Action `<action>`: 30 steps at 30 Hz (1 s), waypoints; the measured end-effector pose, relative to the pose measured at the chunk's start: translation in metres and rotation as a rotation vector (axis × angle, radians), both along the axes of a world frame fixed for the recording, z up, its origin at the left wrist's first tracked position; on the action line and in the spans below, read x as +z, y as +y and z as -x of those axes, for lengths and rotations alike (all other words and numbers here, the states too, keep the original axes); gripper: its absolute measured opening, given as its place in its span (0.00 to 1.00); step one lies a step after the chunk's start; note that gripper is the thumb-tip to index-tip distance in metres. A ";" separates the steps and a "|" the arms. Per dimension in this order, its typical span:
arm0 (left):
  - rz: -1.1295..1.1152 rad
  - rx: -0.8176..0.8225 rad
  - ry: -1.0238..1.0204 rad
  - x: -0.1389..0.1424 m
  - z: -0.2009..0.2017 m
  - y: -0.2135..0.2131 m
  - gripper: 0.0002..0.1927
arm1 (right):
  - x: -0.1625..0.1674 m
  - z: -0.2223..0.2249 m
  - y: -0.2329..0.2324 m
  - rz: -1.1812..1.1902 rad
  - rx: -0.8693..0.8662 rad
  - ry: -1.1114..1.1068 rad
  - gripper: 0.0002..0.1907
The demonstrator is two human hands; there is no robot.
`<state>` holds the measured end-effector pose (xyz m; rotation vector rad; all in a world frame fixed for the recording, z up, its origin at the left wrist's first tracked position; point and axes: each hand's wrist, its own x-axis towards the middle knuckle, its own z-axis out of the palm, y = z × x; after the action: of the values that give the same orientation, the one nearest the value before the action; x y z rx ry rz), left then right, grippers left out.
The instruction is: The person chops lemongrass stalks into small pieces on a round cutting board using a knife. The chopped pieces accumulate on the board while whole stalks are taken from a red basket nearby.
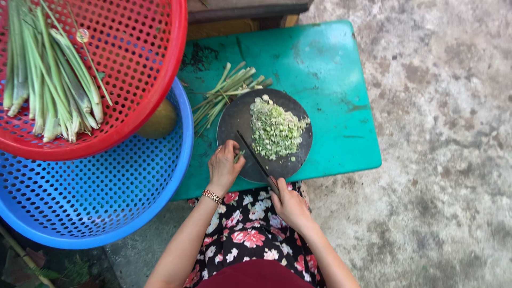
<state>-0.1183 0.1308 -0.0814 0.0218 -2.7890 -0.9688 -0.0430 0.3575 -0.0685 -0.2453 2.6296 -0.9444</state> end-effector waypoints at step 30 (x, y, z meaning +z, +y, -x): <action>0.056 -0.045 0.152 0.087 0.230 -0.050 0.09 | 0.011 0.052 0.027 0.310 -0.282 -0.164 0.13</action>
<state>-0.3478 0.0810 0.0055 -0.1172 -2.6856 -0.8638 -0.0949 0.3842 -0.0579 0.1311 2.3992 -1.4029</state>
